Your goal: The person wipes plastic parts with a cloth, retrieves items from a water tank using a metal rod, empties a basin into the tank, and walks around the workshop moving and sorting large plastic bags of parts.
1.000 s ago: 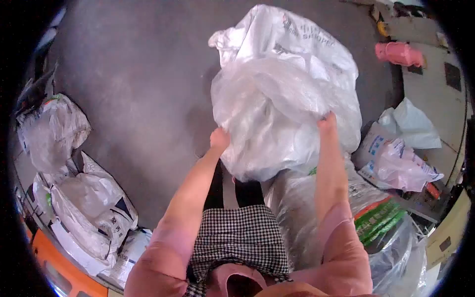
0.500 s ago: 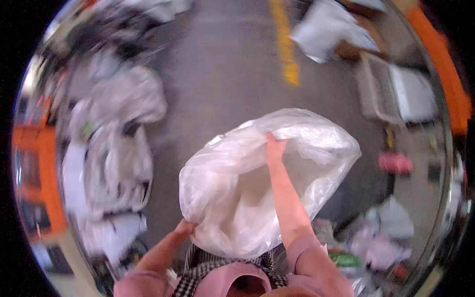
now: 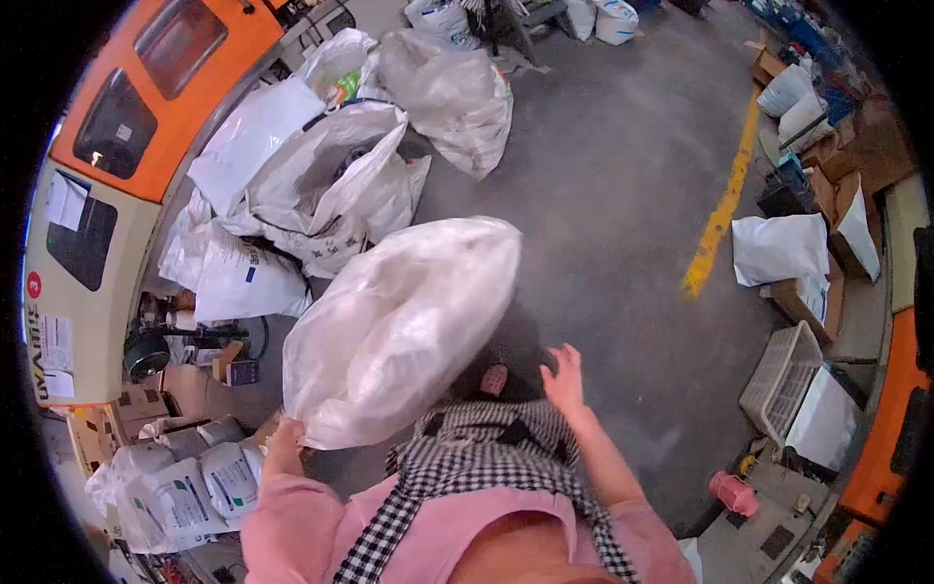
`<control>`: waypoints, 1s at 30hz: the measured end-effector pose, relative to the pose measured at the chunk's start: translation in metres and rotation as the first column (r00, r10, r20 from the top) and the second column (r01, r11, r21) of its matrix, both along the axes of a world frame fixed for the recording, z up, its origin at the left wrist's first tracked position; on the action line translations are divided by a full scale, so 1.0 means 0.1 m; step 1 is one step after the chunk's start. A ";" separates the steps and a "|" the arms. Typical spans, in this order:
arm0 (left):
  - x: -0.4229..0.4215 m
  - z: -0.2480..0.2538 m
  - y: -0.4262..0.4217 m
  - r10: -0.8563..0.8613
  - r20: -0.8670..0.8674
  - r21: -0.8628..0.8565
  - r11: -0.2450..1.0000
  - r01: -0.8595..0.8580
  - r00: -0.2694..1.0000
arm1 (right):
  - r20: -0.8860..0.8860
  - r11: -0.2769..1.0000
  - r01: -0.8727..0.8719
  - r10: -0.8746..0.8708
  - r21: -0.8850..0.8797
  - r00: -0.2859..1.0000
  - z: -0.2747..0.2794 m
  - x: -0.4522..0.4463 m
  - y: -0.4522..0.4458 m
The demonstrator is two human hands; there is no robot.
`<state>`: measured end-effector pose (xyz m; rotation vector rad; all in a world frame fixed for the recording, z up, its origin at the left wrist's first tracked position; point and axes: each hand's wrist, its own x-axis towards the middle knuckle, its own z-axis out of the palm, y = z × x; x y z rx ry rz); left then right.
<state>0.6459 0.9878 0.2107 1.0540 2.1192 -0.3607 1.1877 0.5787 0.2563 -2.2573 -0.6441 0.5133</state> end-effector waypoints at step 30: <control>4.11 -0.58 0.20 0.223 0.492 -0.281 0.955 -0.089 0.841 | -0.097 0.772 0.115 -0.224 -0.625 0.970 -1.89 4.91 1.79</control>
